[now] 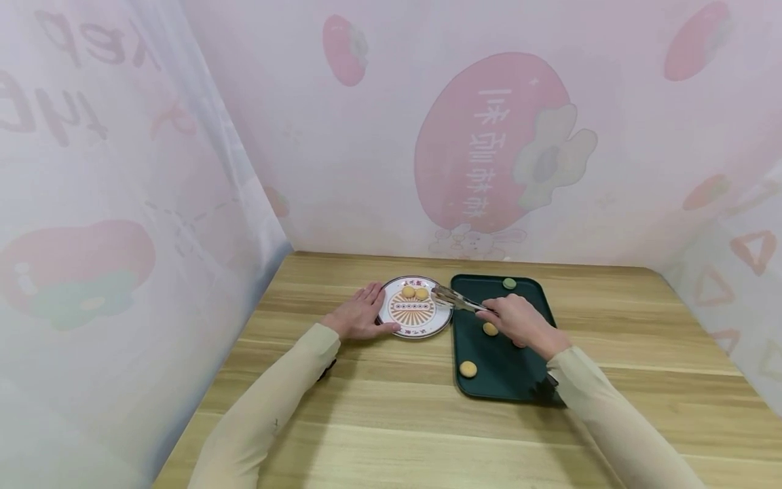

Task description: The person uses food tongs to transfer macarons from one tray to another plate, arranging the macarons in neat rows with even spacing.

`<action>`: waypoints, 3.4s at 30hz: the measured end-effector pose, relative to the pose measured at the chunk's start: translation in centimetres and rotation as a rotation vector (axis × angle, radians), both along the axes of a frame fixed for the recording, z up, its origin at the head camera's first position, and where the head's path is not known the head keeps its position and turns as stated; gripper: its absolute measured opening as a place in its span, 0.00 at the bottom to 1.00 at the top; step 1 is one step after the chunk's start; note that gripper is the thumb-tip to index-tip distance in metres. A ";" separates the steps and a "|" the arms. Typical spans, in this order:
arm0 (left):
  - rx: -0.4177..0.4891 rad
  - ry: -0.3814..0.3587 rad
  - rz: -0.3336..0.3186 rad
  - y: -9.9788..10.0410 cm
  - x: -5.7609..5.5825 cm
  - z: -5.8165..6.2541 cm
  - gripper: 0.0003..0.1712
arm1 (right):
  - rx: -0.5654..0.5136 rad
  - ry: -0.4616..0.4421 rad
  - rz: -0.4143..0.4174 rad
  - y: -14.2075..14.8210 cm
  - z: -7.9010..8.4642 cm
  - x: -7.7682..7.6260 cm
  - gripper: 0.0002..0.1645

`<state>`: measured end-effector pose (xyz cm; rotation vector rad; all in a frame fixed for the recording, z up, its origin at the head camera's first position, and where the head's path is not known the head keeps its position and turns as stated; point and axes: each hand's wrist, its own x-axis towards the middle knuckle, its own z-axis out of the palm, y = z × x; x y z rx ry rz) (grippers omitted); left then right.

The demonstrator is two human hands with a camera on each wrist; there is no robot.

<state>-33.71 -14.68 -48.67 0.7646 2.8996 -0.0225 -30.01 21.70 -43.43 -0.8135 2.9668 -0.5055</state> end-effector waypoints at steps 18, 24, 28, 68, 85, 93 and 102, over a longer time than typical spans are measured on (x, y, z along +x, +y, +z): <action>0.007 0.000 -0.013 -0.4 -0.1 0.1 0.63 | 0.013 0.046 0.032 -2.5 -1.3 -1.4 0.13; -0.001 0.008 -0.016 -0.4 0.0 0.1 0.63 | 0.023 0.035 0.015 -2.9 -1.2 -1.6 0.13; 0.001 0.007 -0.016 -0.3 0.1 0.2 0.63 | 0.030 0.032 0.003 -3.3 -1.1 -1.6 0.14; 0.028 0.010 -0.004 -0.4 0.1 -0.3 0.62 | 0.046 -0.027 -0.054 -7.0 -1.3 -1.8 0.24; 0.030 -0.014 -0.005 -0.3 0.1 0.2 0.63 | 0.047 0.025 -0.089 -5.1 -0.2 -1.3 0.25; 0.020 -0.010 -0.001 -0.2 0.1 0.3 0.63 | -0.012 -0.045 -0.096 -3.0 0.8 -0.1 0.21; 0.018 -0.004 -0.003 -0.3 0.0 0.2 0.63 | -0.002 0.025 -0.101 -0.8 0.8 1.3 0.22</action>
